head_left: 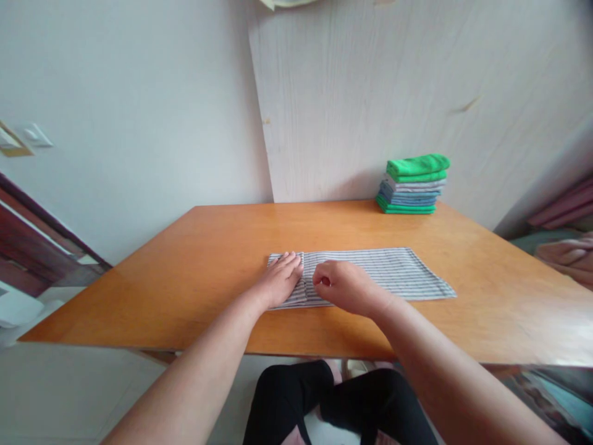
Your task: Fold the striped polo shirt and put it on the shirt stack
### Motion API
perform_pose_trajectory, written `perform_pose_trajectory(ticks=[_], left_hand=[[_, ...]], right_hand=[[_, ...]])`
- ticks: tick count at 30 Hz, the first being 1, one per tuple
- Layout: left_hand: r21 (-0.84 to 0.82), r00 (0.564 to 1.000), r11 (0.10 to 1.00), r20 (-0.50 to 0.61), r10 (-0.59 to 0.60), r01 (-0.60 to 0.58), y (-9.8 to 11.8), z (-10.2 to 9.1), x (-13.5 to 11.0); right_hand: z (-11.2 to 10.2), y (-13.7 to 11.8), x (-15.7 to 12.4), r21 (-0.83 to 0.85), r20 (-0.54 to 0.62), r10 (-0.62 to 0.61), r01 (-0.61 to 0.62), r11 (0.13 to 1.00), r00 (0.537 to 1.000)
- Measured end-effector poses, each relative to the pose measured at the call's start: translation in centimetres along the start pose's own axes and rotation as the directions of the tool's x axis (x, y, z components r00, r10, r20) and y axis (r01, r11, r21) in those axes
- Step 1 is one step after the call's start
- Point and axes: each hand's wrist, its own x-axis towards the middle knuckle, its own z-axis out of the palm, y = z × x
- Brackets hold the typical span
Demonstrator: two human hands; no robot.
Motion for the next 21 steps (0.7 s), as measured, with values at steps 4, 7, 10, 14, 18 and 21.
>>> perform_pose_trajectory(ticks=[4,7,10,14,18,21], left_hand=[[-0.008,1.000,1.000,0.007,-0.004,0.004,-0.3,0.1,0.3],[-0.014,1.000,1.000,0.014,-0.003,0.004,-0.3,0.1,0.3],[-0.016,1.000,1.000,0.021,0.000,0.001,-0.2,0.0,0.4],[-0.015,1.000,1.000,0.029,-0.002,0.003,0.0,-0.2,0.4],[0.004,0.999,1.000,0.044,-0.002,0.001,0.1,-0.4,0.3],[0.048,0.998,0.999,0.054,0.011,-0.013,-0.1,-0.4,0.4]], right_hand=[[1.4,-1.2,-1.8,-0.022,-0.028,-0.027,0.027,0.999,0.999],[2.1,-1.7,-2.1,-0.056,-0.041,-0.028,0.025,0.998,0.999],[2.4,-2.0,-2.0,-0.090,-0.058,-0.023,0.018,0.996,0.998],[2.8,-2.3,-1.8,-0.146,-0.081,-0.034,0.021,0.989,0.996],[3.3,-2.4,-1.5,-0.192,-0.112,-0.059,0.037,0.981,0.992],[3.5,-2.3,-1.3,-0.215,-0.141,-0.091,0.059,0.975,0.986]])
